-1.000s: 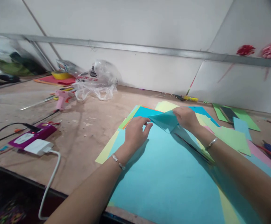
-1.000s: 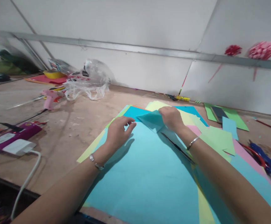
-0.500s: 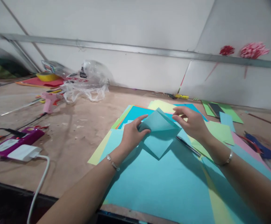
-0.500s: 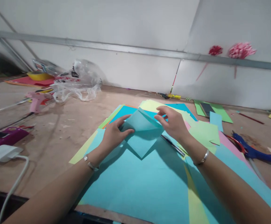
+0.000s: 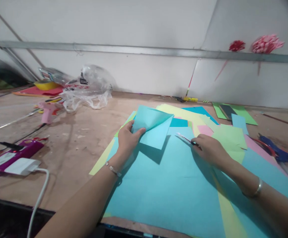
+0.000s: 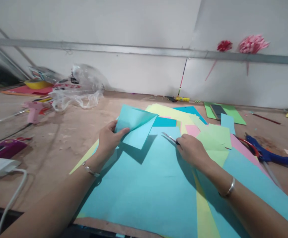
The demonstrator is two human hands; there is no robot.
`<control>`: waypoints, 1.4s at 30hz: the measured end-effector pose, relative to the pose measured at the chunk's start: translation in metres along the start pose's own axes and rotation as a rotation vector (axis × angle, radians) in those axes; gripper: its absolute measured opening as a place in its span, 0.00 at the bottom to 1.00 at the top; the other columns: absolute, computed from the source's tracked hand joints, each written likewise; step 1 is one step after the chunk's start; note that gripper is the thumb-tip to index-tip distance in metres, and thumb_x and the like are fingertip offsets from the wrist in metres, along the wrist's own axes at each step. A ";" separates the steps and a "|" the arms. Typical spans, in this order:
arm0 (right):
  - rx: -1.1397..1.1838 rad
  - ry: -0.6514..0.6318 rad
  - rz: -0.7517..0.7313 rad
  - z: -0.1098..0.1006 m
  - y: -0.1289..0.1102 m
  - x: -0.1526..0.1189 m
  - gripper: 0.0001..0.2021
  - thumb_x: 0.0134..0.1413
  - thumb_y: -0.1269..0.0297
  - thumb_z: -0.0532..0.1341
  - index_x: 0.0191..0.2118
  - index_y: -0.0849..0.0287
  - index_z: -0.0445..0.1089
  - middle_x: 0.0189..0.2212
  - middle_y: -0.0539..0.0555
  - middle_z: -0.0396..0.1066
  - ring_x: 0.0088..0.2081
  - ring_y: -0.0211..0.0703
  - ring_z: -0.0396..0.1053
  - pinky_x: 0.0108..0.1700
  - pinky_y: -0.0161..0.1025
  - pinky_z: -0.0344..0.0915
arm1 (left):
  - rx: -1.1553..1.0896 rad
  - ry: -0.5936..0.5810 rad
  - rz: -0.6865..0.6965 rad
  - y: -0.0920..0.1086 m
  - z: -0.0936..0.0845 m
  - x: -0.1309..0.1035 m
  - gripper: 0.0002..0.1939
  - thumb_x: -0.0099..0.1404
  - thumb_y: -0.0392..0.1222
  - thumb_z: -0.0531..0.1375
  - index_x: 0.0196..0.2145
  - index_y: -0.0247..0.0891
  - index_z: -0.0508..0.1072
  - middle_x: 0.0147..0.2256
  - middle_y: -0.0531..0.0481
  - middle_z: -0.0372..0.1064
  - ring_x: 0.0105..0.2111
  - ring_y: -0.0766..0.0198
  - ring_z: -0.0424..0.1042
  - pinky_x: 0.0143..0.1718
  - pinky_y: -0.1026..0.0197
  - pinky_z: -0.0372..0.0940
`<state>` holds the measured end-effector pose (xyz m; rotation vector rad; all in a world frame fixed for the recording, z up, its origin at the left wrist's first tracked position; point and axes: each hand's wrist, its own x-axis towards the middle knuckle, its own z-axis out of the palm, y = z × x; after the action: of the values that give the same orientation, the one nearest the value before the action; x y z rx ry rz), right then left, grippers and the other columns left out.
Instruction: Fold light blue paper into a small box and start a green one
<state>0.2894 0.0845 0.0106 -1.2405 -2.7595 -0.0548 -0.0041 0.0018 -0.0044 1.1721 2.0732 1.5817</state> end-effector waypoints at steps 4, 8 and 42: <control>-0.001 0.323 0.023 -0.009 0.006 -0.006 0.10 0.57 0.68 0.55 0.36 0.59 0.75 0.30 0.56 0.72 0.33 0.45 0.70 0.32 0.38 0.61 | 0.079 0.054 0.027 -0.003 -0.002 0.003 0.26 0.50 0.50 0.66 0.46 0.35 0.77 0.28 0.51 0.72 0.26 0.63 0.68 0.26 0.64 0.61; 0.034 0.470 -0.064 -0.017 -0.001 -0.012 0.10 0.58 0.68 0.55 0.38 0.60 0.75 0.31 0.56 0.73 0.34 0.45 0.71 0.33 0.39 0.62 | 0.129 0.059 0.059 0.000 -0.003 0.001 0.27 0.51 0.51 0.65 0.47 0.35 0.76 0.26 0.52 0.71 0.26 0.63 0.67 0.27 0.63 0.61; 0.099 0.095 -0.568 0.010 -0.013 -0.011 0.16 0.67 0.69 0.50 0.45 0.57 0.76 0.25 0.53 0.65 0.27 0.38 0.57 0.29 0.35 0.47 | 0.684 -0.144 0.320 0.015 0.007 -0.030 0.52 0.53 0.35 0.68 0.68 0.34 0.45 0.49 0.34 0.66 0.46 0.44 0.70 0.44 0.45 0.68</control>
<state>0.2856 0.0688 -0.0008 -0.3908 -2.8890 -0.0236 0.0256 -0.0148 -0.0009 1.8506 2.4987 0.8427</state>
